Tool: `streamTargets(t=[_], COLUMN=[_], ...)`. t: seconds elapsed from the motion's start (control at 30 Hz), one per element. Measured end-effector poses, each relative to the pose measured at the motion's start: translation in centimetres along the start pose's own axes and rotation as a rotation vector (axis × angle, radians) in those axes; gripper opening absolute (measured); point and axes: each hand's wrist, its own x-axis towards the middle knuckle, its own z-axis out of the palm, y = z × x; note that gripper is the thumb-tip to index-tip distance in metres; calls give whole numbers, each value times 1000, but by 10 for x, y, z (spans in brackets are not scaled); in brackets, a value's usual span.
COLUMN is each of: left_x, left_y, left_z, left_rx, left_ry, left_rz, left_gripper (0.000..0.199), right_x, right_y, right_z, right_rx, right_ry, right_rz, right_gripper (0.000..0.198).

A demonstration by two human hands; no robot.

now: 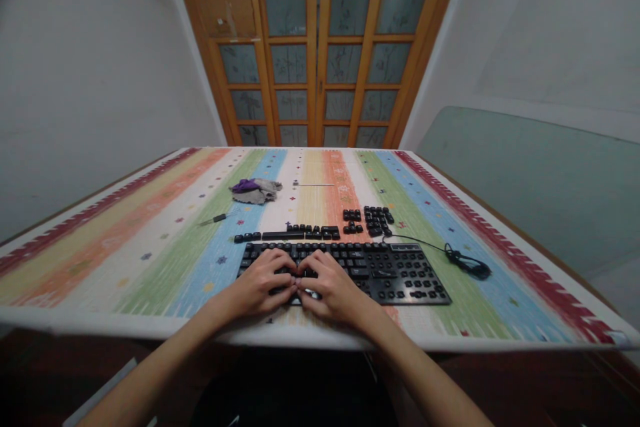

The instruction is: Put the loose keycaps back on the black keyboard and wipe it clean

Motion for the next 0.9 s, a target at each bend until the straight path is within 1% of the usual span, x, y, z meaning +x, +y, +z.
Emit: streamTargets(t=[0.23,0.43,0.63,0.77,0.83,0.9], left_x=[0,-1,-1,5,11,18], left_y=[-1,-2,-1,-3,-6,-12], left_z=[1,5,4,-3,-10,-19], left_rx=[11,26,28,24,20,30], left_ry=[4,-1,-11,-34,-42,-35], left_rz=[20,16,15,34,48,24], left_gripper=[16,15,13,15,16,16], right_x=[2,2,1,1,0,-1], right_y=[-1,0,0,0,1,3], right_z=[-1,1,0,-1,-2,-4], right_rx=[20,-17,-5,15,23,21], right_ry=[-5,-28,-11,1,15,44], right_rz=[6,6,5,23,22,18], right_gripper=[11,9,12,11,11,10])
